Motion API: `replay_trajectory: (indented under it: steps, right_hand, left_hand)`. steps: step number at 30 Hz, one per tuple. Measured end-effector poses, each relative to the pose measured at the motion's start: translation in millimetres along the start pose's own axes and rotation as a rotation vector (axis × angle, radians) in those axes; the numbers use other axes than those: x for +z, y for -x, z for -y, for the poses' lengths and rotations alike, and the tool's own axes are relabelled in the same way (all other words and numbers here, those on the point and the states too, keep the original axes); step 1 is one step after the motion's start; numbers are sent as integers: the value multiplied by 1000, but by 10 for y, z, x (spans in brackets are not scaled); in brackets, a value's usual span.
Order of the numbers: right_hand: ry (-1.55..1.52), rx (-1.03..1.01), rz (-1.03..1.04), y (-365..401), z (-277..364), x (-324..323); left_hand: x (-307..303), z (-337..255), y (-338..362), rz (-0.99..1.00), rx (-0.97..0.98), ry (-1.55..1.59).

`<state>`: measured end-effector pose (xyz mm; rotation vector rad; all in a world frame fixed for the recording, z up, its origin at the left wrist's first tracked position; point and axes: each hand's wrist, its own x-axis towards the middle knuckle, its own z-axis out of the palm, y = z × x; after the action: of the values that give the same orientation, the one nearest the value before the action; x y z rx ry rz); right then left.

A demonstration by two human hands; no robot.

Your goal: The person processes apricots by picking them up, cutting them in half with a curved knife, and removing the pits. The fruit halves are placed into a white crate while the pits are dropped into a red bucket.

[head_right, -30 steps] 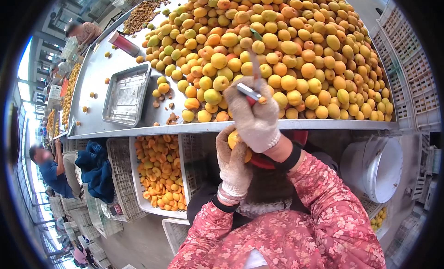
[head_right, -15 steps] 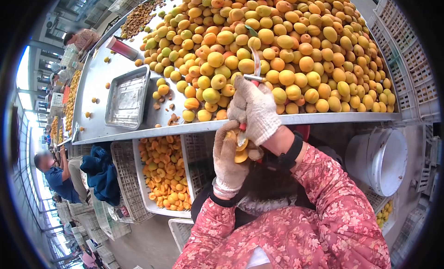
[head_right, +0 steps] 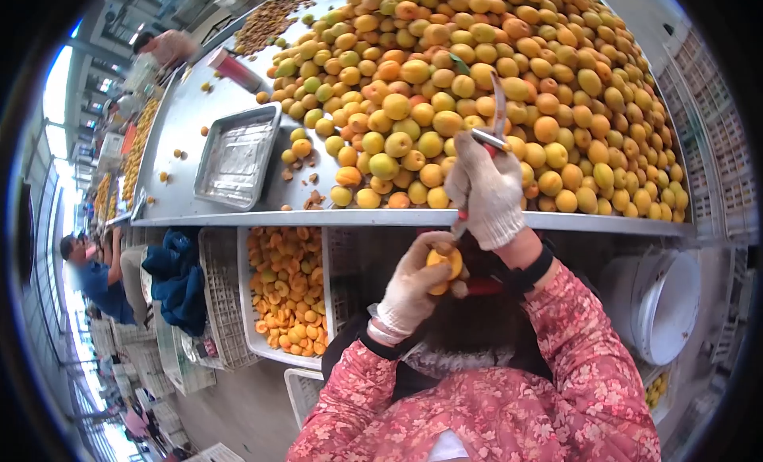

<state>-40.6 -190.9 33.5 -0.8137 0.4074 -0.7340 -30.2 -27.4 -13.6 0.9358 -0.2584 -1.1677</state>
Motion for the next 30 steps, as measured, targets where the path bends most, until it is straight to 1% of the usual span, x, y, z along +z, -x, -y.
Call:
replay_trajectory:
  steps: [2,4,5,9,11,12,14,15,16,18,19,20,21,22,24,26,27,28,29,30]
  right_hand:
    - [56,22,-6,49,-26,-44]
    - [113,16,-1,83,-45,-59]
    - [108,20,10,92,-56,-64]
    - [186,-33,64,119,-113,-99]
    - [226,-58,94,124,-108,-131]
    - [216,-64,93,108,-109,-135]
    - [234,-65,62,71,-109,-138]
    - [252,-40,52,76,-72,-128]
    - [243,-38,47,79,-48,-125]
    - [253,-25,62,77,-16,-122]
    - [244,-23,61,76,-4,-121]
    - [241,-7,69,73,6,-119]
    - [238,9,77,68,13,-117]
    - [230,6,75,61,16,-109]
    - [277,53,74,59,14,-101]
    - [304,42,93,43,13,-118]
    - [314,62,97,33,18,-122]
    - [325,81,101,24,20,-123]
    - [330,83,89,24,30,-121]
    - [333,78,91,18,37,-123]
  left_hand:
    - [1,4,34,-57,-7,16]
    - [-22,1,35,-136,-125,-58]
    - [-20,-2,34,-209,-159,-83]
    - [-170,107,-44,-172,-99,-128]
    - [-152,124,-75,-139,131,-492]
    - [-146,54,-49,-137,133,-504]
    - [-170,-193,92,-57,-63,-814]
    - [-183,-342,168,-87,-95,-895]
    - [-217,-510,274,-146,-79,-986]
    - [-587,-728,503,-307,54,-1122]
    - [-647,-944,641,-473,-12,-1185]
    - [-788,-1060,768,-589,96,-1363]
    - [-1136,-1124,873,-627,293,-1793]
    - [-1189,-1246,946,-761,296,-2013]
    - [-1129,-1418,938,-964,379,-1867]
    - [-1041,-1547,720,-887,423,-1599]
    - [-929,-1586,545,-850,370,-1532]
    - [-943,-1560,350,-809,364,-1576]
    - [-900,-1532,129,-776,307,-1532]
    - [-877,-1504,-64,-728,262,-1584]
